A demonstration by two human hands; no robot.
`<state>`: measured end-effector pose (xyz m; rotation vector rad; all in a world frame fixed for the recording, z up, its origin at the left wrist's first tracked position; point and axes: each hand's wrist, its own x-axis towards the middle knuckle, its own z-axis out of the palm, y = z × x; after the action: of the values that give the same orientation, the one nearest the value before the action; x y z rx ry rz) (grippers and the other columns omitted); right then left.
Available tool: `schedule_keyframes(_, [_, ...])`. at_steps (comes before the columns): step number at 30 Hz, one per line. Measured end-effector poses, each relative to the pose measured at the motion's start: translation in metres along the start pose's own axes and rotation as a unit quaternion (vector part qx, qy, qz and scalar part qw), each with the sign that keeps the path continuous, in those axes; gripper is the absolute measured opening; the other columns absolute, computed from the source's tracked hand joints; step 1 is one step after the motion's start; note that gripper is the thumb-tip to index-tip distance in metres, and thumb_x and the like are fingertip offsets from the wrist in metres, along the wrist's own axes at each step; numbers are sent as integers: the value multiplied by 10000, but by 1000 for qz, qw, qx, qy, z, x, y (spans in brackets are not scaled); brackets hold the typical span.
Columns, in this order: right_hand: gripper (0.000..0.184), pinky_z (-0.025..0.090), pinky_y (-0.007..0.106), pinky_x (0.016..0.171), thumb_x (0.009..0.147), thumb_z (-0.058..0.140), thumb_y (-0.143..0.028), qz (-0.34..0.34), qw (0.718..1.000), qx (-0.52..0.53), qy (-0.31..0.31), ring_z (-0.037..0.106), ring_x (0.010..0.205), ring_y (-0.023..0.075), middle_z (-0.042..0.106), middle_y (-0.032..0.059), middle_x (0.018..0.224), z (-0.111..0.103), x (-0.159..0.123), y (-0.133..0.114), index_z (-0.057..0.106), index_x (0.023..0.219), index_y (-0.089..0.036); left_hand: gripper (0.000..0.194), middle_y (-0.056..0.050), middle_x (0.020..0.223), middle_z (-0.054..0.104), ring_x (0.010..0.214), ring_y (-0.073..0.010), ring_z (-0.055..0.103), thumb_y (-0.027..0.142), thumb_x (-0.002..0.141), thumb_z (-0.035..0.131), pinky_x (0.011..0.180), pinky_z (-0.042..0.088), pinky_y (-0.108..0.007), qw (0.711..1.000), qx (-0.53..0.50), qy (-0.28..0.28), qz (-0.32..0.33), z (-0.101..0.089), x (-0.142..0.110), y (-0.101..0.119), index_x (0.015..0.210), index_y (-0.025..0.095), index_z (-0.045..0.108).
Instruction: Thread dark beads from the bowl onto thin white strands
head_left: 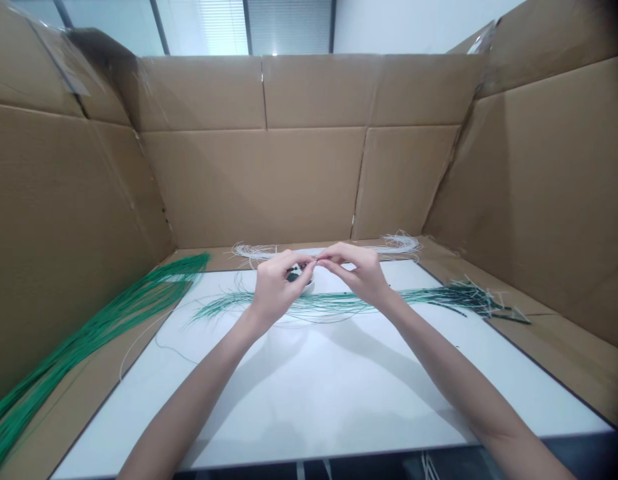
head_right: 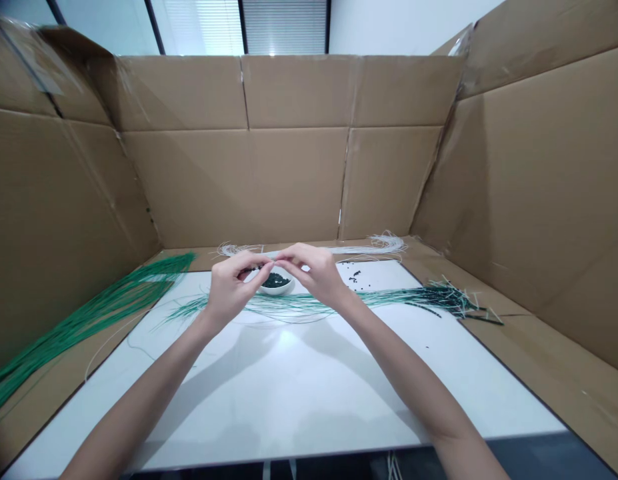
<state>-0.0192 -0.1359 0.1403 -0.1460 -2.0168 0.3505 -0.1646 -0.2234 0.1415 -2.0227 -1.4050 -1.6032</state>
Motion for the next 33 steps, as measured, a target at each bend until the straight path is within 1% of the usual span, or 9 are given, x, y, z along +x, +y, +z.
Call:
schedule_keyframes(2, [103,487,222,583,793,578,-221,7,1000,-7,2,597,644,112,671,35,741,0,0,0,658,782,-158,90,16,654,639,549,-69,502,196,775,579,513,358,-178,1000,-3,-7,-15,-1,1,-2,732,172,654])
schedule_keyframes(6, [132,474,190,545,817,536,-207,33,998,8,-44,592,616,91,678,18,752,1,0,2,661,845,-176,109,11,669,662,516,-71,490,259,767,604,494,360,-181,998,-13,-26,-50,-1,3,-12,767,184,683])
schedule_keyframes(12, [148,439,216,569,812,529,-230,14,990,-141,-27,575,600,110,669,38,706,12,-5,15,649,765,-155,192,-10,845,709,653,-110,601,328,753,616,589,425,-181,990,-39,-95,-93,8,0,-29,872,207,706])
schedule_keyframes(16, [177,413,215,582,830,516,-262,32,987,-154,-38,575,611,116,659,40,696,21,-6,22,635,754,-155,229,-4,817,712,702,-136,635,364,765,587,631,447,-189,983,-67,-111,-133,9,0,-39,887,212,708])
schedule_keyframes(23, [155,369,220,598,836,505,-230,98,974,-185,-87,571,637,122,666,36,751,52,9,41,640,797,-164,227,-17,709,692,624,-137,602,341,756,548,594,431,-205,975,-1,-132,-181,-1,5,-73,744,160,684])
schedule_keyframes(27, [164,370,220,619,833,485,-208,130,965,-192,-119,589,702,133,676,39,806,68,23,50,644,818,-170,220,-39,757,686,543,-120,580,319,770,480,547,434,-215,958,-42,-132,-252,3,3,-90,798,141,608])
schedule_keyframes(28, [177,376,219,631,840,473,-217,138,963,-189,-134,594,727,136,677,40,826,70,27,53,644,833,-170,207,-42,777,688,573,-125,593,303,769,469,566,441,-219,955,-37,-127,-267,4,2,-93,811,143,595])
schedule_keyframes(30, [247,394,207,675,885,395,-241,166,947,-179,-208,601,808,127,671,39,919,75,31,62,628,933,-173,190,-44,789,691,677,-146,617,273,760,453,631,445,-229,950,-1,-111,-291,6,1,-98,810,148,588])
schedule_keyframes(33, [366,419,177,707,937,232,-203,225,886,-176,-364,597,892,102,628,56,1070,83,34,80,559,1095,-161,206,-47,750,690,703,-168,611,268,744,436,654,427,-250,941,52,-94,-321,4,0,-106,744,149,604])
